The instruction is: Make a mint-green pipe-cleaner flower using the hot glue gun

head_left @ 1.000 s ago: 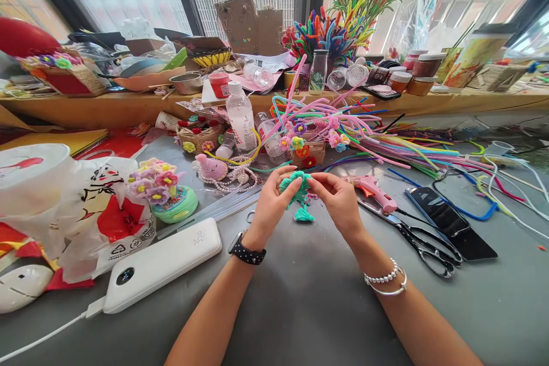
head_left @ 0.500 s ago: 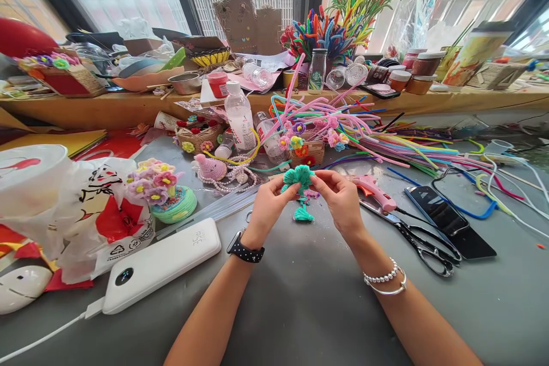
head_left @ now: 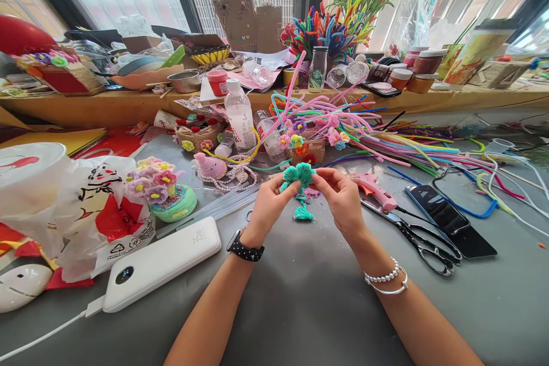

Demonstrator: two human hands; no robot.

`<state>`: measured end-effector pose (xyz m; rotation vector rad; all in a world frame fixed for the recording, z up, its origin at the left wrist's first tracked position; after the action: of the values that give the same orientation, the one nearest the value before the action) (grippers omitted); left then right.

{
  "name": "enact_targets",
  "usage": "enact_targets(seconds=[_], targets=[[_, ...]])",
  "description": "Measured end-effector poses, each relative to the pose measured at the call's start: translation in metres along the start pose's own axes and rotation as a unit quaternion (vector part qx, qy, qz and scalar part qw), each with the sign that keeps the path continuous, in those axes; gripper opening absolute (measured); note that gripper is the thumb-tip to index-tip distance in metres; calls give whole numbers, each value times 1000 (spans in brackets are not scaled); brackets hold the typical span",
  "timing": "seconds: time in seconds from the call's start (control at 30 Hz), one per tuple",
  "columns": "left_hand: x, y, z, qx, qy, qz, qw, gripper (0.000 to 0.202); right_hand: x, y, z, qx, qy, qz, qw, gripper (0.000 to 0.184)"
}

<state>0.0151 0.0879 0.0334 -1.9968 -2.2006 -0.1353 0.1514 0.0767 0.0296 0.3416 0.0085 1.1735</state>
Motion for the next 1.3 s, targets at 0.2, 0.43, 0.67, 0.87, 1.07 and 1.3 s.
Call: enact_targets(seconds=[0.2, 0.43, 0.67, 0.87, 1.07, 1.3], targets=[[-1, -1, 0, 9, 4, 4, 1000, 25, 0, 0, 1, 10, 3, -3, 1000, 21], [-1, -3, -4, 22, 9, -11, 1000, 27, -1, 0, 2, -2, 2, -7, 1000, 24], [-1, -5, -5, 25, 17, -23, 999, 28, -1, 1, 1, -13, -1, -7, 1000, 26], [-2, -4, 1, -28, -36, -22, 999, 24, 1, 0, 11, -84, -47, 11, 995, 27], [-4, 1, 0, -9, -46, -7, 999, 24, -2, 8, 32, -251, -172, 46, 951, 32], [-6, 7, 4, -91, -83, 6, 992, 25, -5, 8, 37, -306, -231, 21, 924, 30]])
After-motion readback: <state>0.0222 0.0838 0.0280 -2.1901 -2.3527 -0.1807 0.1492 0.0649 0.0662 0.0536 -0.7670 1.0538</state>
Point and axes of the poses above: each hand's wrist, its own x-axis towards the middle knuckle, its own y-axis out of the palm, z = x × y, the point moved 10 cm from there along x, towards the middle knuckle, and after that the axes turned 15 degrees about -z, right-handed, at the moved point
